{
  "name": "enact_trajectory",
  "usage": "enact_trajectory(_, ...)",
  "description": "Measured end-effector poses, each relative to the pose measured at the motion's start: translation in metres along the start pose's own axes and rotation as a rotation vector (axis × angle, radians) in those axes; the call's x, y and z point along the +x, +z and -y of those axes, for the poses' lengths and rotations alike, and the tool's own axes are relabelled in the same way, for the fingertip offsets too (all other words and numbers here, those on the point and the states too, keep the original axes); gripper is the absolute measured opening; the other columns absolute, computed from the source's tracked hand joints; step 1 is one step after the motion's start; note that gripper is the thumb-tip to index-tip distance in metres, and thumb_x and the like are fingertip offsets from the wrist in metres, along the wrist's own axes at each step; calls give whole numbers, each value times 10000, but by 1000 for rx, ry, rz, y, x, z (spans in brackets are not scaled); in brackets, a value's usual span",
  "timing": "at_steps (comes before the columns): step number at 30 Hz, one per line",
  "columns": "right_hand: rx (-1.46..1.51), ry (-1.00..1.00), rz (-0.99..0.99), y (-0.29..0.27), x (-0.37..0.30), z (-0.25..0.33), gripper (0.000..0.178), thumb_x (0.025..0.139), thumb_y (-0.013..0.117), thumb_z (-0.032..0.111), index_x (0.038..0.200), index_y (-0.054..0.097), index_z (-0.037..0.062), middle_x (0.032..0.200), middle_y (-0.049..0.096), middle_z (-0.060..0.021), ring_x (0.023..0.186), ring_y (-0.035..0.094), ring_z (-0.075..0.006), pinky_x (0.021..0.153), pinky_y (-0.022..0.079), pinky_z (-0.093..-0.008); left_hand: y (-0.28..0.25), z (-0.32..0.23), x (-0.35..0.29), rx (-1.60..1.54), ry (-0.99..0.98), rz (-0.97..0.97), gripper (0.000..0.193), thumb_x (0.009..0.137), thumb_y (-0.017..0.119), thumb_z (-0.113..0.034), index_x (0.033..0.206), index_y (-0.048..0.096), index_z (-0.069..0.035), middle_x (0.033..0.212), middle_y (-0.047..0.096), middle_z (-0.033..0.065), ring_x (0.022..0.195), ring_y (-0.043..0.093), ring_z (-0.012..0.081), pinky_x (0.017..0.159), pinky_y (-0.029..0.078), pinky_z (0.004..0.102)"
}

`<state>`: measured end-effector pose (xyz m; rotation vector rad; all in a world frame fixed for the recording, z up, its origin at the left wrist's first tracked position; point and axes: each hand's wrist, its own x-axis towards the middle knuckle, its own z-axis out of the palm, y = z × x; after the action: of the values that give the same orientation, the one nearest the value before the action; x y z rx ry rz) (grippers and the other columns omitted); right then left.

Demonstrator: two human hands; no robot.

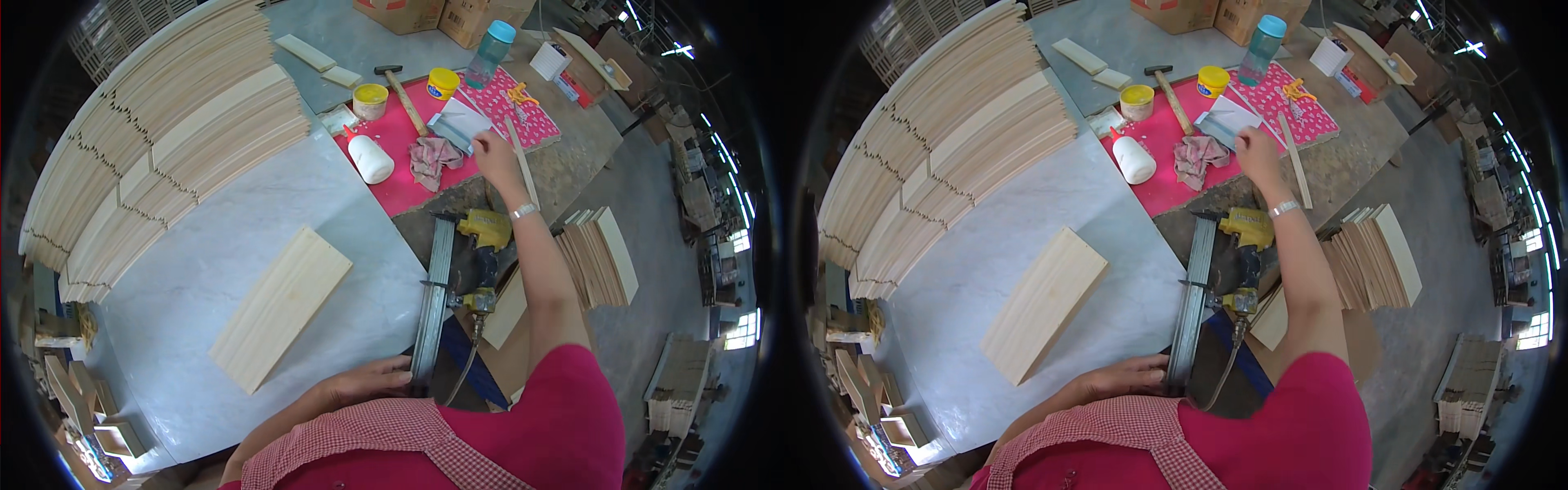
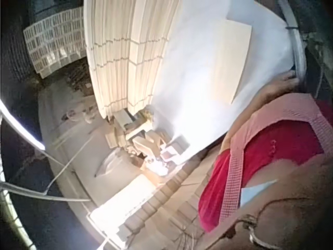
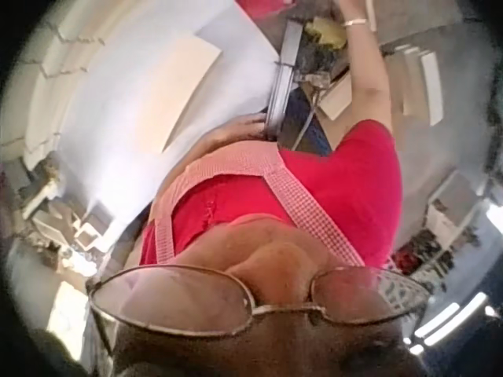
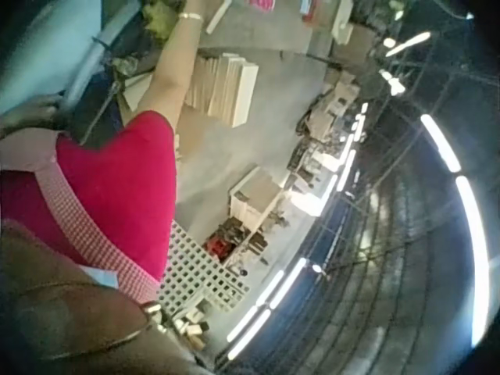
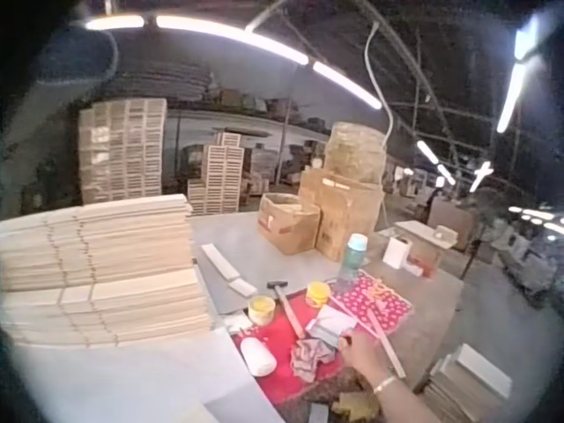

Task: The person assembles small wooden boxes by applying glue to the frame edges and attaching a wooden base. They use a pneumatic nail gun to secure the base to the frame and pliers to trim excess material. The person repeats this process for multiple units, stacking the finished boxes on a nearby table.

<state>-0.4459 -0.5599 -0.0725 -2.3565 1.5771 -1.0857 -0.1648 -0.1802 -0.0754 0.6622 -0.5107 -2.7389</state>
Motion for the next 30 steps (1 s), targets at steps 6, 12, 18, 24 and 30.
enact_trajectory(6, -474, 139, 250, 88, 65, -64, 235, 836, 679, 154, 1007, 742, 5, 1027, 716, -272, 982, 707, -419, 885, 565, -486, -14, 1, -4, 128, 17, 4, 768, 1061, 561, -402, 1611, 230, 20, 1555, 434, 187, 1436, 426, 237, 1193, 353, 346)
enact_trajectory(12, -460, 224, 447, 78, 91, -81, 286, 814, 667, 189, 1023, 758, 16, 1034, 724, -281, 1031, 708, -418, 930, 555, -488, -22, 6, 2, 173, -31, -34, 796, 1063, 559, -422, 1617, 203, 25, 1575, 414, 187, 1459, 399, 236, 1202, 339, 335)
enact_trajectory(18, -279, 409, -97, 56, 88, -53, 278, 879, 619, 184, 1030, 697, -35, 1027, 730, -254, 957, 714, -428, 863, 557, -521, -26, 10, 5, 77, -15, 19, 828, 1038, 608, -378, 1614, 185, 41, 1622, 349, 198, 1493, 363, 248, 1233, 298, 358)
enact_trajectory(24, 144, 226, -362, 1, 31, -11, 240, 870, 731, 139, 1038, 681, -25, 840, 717, -171, 756, 705, -282, 720, 552, -403, -15, 7, 8, 93, 26, 73, 954, 944, 727, -409, 1617, 207, 22, 1554, 439, 220, 1431, 449, 274, 1207, 340, 378)
enact_trajectory(30, 417, 389, 106, -26, -151, 128, 281, 870, 749, 87, 1144, 729, 24, 700, 668, -76, 619, 632, -126, 610, 509, -324, -4, 10, -2, 126, 83, -16, 986, 904, 770, -349, 1627, 198, -1, 1435, 530, 213, 1352, 523, 272, 1179, 385, 393)
